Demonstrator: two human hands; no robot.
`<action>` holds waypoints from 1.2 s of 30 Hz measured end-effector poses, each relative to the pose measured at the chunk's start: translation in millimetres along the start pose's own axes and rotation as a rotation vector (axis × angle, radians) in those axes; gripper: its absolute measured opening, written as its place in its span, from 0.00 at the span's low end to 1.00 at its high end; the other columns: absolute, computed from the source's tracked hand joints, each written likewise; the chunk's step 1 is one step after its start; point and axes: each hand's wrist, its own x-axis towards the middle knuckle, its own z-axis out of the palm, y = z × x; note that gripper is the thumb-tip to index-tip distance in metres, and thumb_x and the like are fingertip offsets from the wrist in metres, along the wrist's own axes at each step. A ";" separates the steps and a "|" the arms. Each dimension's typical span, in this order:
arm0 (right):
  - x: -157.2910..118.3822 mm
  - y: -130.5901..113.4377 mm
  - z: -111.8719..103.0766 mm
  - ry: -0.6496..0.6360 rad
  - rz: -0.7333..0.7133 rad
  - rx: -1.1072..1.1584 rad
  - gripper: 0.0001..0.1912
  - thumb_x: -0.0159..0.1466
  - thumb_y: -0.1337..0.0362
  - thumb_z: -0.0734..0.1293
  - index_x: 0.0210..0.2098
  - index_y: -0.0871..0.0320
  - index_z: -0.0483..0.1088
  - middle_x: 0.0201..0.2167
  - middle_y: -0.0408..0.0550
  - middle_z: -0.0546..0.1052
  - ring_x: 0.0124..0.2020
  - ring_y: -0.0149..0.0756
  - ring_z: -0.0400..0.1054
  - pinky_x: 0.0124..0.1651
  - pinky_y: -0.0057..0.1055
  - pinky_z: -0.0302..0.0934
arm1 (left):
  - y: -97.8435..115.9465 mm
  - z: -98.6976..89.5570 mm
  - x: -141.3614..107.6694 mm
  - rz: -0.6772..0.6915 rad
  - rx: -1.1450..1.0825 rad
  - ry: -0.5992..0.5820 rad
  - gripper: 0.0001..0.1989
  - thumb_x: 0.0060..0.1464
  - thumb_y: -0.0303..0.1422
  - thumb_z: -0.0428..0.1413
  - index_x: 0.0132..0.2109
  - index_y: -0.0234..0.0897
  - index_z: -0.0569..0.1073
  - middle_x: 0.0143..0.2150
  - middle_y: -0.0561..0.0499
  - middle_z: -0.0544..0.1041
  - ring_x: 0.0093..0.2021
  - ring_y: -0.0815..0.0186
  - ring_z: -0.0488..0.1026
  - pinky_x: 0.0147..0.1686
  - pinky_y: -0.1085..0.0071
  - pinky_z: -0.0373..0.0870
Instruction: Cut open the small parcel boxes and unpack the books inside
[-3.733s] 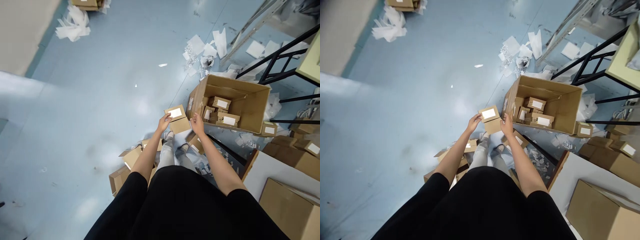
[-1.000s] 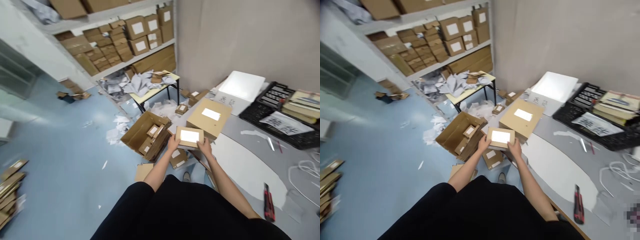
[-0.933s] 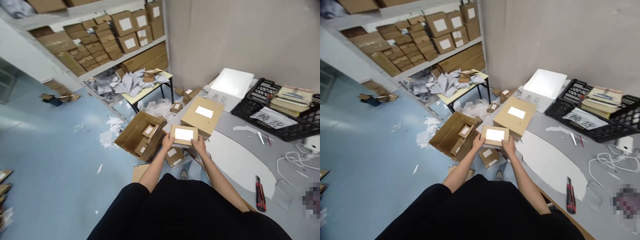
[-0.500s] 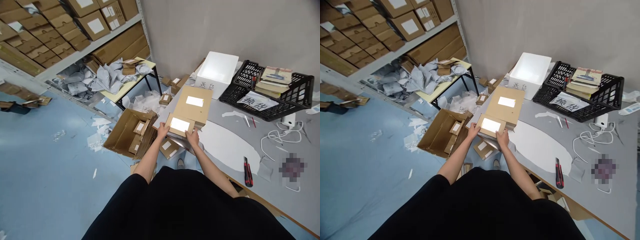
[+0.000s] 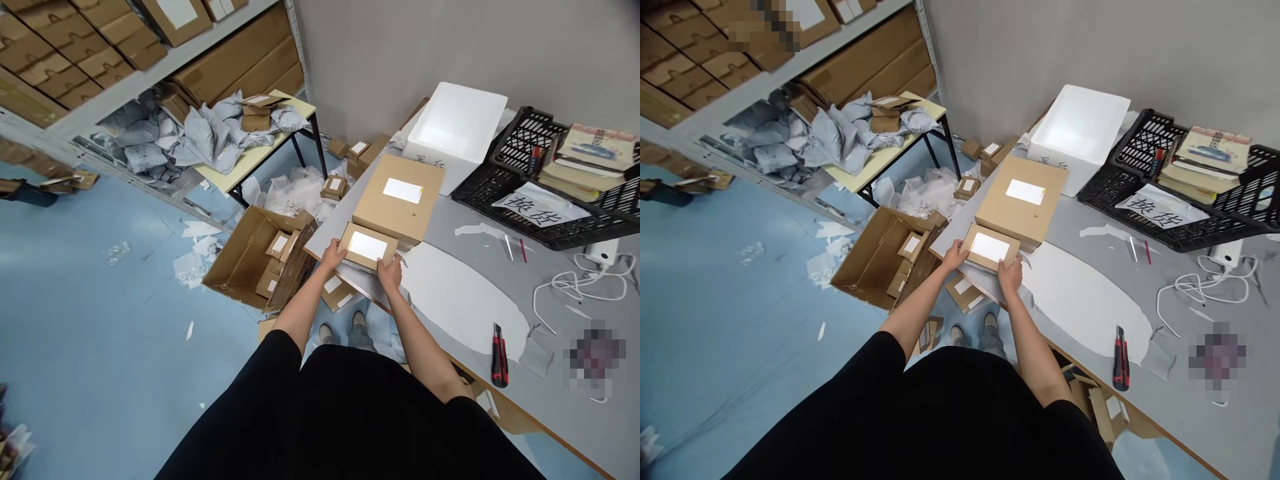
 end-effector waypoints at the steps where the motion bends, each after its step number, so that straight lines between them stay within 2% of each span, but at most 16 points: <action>1: -0.4 2.2 0.9 0.004 -0.011 0.010 0.32 0.62 0.54 0.63 0.62 0.60 0.57 0.55 0.62 0.73 0.54 0.55 0.69 0.55 0.49 0.63 | -2.7 2.4 -1.8 -0.002 -0.011 0.004 0.20 0.56 0.34 0.60 0.54 0.40 0.67 0.56 0.42 0.77 0.56 0.53 0.75 0.55 0.59 0.69; 3: -1.7 4.6 1.4 0.033 -0.052 0.025 0.31 0.61 0.55 0.64 0.61 0.61 0.57 0.56 0.63 0.72 0.55 0.55 0.68 0.56 0.49 0.62 | -6.7 5.9 -6.7 -0.010 -0.023 0.012 0.21 0.57 0.35 0.59 0.57 0.39 0.67 0.58 0.41 0.76 0.57 0.52 0.75 0.56 0.59 0.69; 5: -3.1 4.5 0.3 0.116 -0.119 0.017 0.31 0.60 0.58 0.64 0.60 0.63 0.59 0.59 0.66 0.68 0.59 0.56 0.64 0.60 0.50 0.59 | -10.2 7.3 -12.8 -0.025 -0.044 0.035 0.22 0.58 0.37 0.58 0.58 0.37 0.67 0.59 0.40 0.76 0.58 0.53 0.74 0.57 0.59 0.69; 7: -4.5 3.1 -1.6 0.214 -0.202 -0.003 0.29 0.59 0.61 0.64 0.59 0.63 0.61 0.62 0.68 0.64 0.63 0.58 0.58 0.64 0.53 0.54 | -15.3 5.8 -20.5 -0.049 -0.097 0.077 0.22 0.60 0.37 0.57 0.59 0.37 0.67 0.60 0.40 0.75 0.59 0.54 0.74 0.58 0.61 0.68; 9: -6.1 0.2 -2.8 0.258 -0.290 -0.010 0.27 0.60 0.62 0.62 0.58 0.63 0.62 0.62 0.68 0.63 0.65 0.57 0.56 0.66 0.54 0.51 | -24.2 0.6 -30.1 -0.084 -0.159 0.120 0.21 0.60 0.37 0.57 0.59 0.37 0.68 0.60 0.40 0.75 0.58 0.57 0.74 0.59 0.62 0.68; 12: -10.1 -8.8 1.0 0.206 -0.444 -0.005 0.26 0.61 0.62 0.61 0.58 0.64 0.61 0.59 0.67 0.66 0.64 0.55 0.56 0.67 0.54 0.49 | -46.2 -14.2 -48.3 -0.144 -0.231 0.194 0.20 0.59 0.36 0.59 0.57 0.38 0.70 0.59 0.41 0.76 0.57 0.59 0.76 0.59 0.63 0.69; 15: -18.7 -25.0 16.0 0.123 -0.570 -0.006 0.27 0.62 0.62 0.60 0.59 0.65 0.61 0.60 0.67 0.66 0.64 0.53 0.57 0.67 0.52 0.51 | -77.6 -34.4 -70.8 -0.225 -0.299 0.291 0.20 0.59 0.37 0.60 0.56 0.38 0.71 0.58 0.41 0.77 0.55 0.60 0.76 0.57 0.63 0.70; 19: -42.7 -52.1 54.6 -0.032 -0.697 -0.014 0.26 0.62 0.61 0.60 0.59 0.65 0.62 0.58 0.66 0.69 0.61 0.52 0.61 0.65 0.51 0.54 | -125.7 -62.9 -110.9 -0.323 -0.381 0.448 0.21 0.59 0.36 0.60 0.57 0.35 0.70 0.58 0.38 0.76 0.53 0.60 0.77 0.57 0.61 0.70; 22: -72.7 -70.2 92.9 -0.166 -0.799 -0.009 0.26 0.63 0.60 0.60 0.58 0.65 0.63 0.57 0.68 0.70 0.60 0.53 0.62 0.63 0.52 0.56 | -159.8 -83.8 -153.8 -0.403 -0.440 0.586 0.20 0.60 0.33 0.59 0.57 0.31 0.70 0.56 0.35 0.76 0.51 0.59 0.77 0.55 0.62 0.71; 24: -97.8 -79.9 121.7 -0.269 -0.877 -0.015 0.27 0.63 0.59 0.60 0.58 0.67 0.64 0.56 0.69 0.71 0.60 0.55 0.63 0.62 0.52 0.57 | -181.9 -96.3 -186.7 -0.450 -0.455 0.691 0.17 0.59 0.31 0.60 0.54 0.31 0.72 0.52 0.35 0.79 0.48 0.59 0.78 0.53 0.63 0.72; 28: -161.3 -92.3 181.6 -0.477 -1.053 -0.072 0.28 0.64 0.58 0.58 0.59 0.67 0.64 0.56 0.69 0.70 0.59 0.56 0.63 0.62 0.53 0.57 | -229.2 -114.8 -255.1 -0.536 -0.511 0.891 0.14 0.57 0.31 0.59 0.51 0.34 0.73 0.49 0.41 0.80 0.48 0.60 0.79 0.54 0.62 0.73; 30: -199.1 -93.8 207.6 -0.576 -1.139 -0.113 0.27 0.64 0.58 0.58 0.58 0.68 0.64 0.55 0.70 0.71 0.58 0.56 0.64 0.60 0.52 0.58 | -252.0 -120.2 -289.0 -0.586 -0.534 0.972 0.16 0.56 0.31 0.59 0.52 0.34 0.72 0.50 0.40 0.80 0.48 0.60 0.80 0.53 0.61 0.74; 33: -255.6 -90.9 239.3 -0.728 -1.257 -0.182 0.26 0.64 0.61 0.57 0.58 0.67 0.64 0.54 0.69 0.71 0.57 0.55 0.66 0.59 0.50 0.60 | -280.5 -124.9 -336.1 -0.706 -0.590 1.022 0.17 0.56 0.30 0.58 0.53 0.36 0.71 0.50 0.43 0.80 0.49 0.62 0.79 0.53 0.64 0.73; 36: -301.9 -85.5 265.4 -0.828 -1.319 -0.248 0.24 0.63 0.63 0.58 0.58 0.64 0.65 0.54 0.65 0.72 0.56 0.53 0.67 0.59 0.47 0.61 | -301.6 -127.5 -373.8 -0.824 -0.654 1.080 0.17 0.56 0.31 0.57 0.53 0.38 0.71 0.51 0.44 0.80 0.49 0.64 0.79 0.51 0.66 0.73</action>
